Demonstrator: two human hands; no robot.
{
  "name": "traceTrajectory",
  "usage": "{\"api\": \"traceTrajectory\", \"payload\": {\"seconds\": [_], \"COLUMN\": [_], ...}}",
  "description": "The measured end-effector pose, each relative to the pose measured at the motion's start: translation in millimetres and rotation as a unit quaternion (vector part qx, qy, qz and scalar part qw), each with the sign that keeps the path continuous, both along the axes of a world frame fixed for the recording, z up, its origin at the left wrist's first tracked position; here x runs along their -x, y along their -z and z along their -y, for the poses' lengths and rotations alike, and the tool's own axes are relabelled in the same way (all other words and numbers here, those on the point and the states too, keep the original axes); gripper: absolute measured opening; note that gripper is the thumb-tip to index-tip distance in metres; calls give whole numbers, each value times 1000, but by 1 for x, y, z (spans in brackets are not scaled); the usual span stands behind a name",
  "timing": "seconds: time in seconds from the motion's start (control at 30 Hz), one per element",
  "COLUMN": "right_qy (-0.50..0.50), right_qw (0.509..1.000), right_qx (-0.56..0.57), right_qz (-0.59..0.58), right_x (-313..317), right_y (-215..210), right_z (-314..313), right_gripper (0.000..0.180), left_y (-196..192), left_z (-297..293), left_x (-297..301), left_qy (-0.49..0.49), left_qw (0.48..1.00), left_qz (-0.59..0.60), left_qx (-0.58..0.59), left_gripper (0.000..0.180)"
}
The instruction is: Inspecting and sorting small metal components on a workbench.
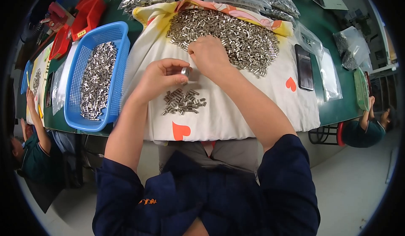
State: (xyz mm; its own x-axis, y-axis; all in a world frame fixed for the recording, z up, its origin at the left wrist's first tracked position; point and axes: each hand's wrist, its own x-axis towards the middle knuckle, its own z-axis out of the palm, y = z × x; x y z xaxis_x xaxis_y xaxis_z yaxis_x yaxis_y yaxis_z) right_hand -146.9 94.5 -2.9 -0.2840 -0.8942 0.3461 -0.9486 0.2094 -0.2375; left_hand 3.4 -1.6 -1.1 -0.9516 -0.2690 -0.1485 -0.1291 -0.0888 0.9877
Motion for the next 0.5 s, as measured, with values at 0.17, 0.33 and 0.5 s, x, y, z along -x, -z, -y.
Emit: {"api": "traceTrajectory", "payload": {"seconds": [0.17, 0.33, 0.5], "right_qy": [-6, 57, -8], "right_qw": [1000, 929, 905], "right_qx": [12, 80, 82], "right_qz": [-9, 357, 417], "right_x": [0, -15, -29], "right_y": [-3, -23, -27], "right_z": [-7, -33, -42], "right_gripper": [10, 14, 12], "left_y": [1, 5, 5], "left_z": [3, 3, 6], "left_x": [2, 1, 3], "left_qy": [-20, -26, -41], "left_qw": [999, 998, 996], "left_qz": [-12, -23, -35], "left_qx": [-29, -45, -77], "left_gripper": [30, 32, 34]}}
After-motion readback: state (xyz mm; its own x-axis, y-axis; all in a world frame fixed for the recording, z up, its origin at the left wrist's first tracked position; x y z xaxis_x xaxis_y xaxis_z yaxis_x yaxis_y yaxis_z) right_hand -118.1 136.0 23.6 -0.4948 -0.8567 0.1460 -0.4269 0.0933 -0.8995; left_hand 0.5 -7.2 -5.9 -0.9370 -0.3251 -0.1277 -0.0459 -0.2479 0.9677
